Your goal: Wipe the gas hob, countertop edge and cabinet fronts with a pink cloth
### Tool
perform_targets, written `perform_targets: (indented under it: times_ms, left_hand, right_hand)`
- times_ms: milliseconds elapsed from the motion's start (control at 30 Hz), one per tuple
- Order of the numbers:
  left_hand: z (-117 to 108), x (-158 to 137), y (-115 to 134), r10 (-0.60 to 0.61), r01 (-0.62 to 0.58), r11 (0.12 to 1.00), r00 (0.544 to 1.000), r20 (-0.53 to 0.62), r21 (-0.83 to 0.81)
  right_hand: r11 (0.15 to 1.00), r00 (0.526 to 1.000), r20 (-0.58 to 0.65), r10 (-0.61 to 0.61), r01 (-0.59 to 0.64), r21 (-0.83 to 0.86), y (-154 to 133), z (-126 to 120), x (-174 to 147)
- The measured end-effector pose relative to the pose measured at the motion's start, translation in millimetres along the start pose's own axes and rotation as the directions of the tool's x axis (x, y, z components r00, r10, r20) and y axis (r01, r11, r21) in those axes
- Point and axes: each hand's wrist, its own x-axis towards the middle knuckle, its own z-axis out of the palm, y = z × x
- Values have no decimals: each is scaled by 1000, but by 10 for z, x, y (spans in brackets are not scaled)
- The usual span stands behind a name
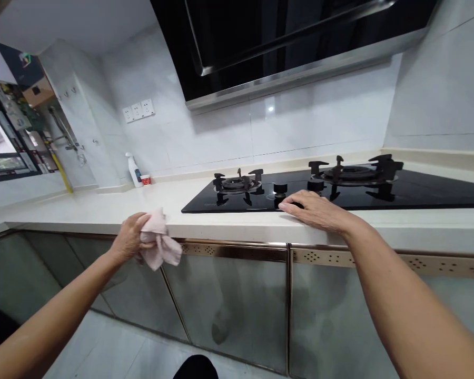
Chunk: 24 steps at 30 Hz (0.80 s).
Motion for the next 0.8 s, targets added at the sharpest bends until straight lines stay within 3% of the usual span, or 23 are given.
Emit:
perform_targets:
  times_ms: [133, 267, 467, 700, 800]
  left_hand:
    - [-124, -78, -403, -36, 36, 997, 999, 1, 72]
    - [-209, -8, -216, -79, 70, 979, 996, 42, 191]
    - [-148, 241, 779, 36, -40, 971, 999, 20, 235]
    - [-122, 623, 2246, 243, -240, 967, 969, -32, 87]
    - [-166, 816, 2874, 334, -333, 942, 942, -13, 45]
  right_hand:
    - [1000, 1000, -1, -20, 20, 16, -40, -10, -14]
    - [999, 999, 15, -30, 30, 40, -134, -45, -35]
    - [999, 1000, 3, 4, -4, 45, -194, -74, -48]
    - [996, 1000, -22, 13, -11, 85, -155, -44, -31]
    - [998, 995, -96, -29, 35, 59, -124, -24, -13]
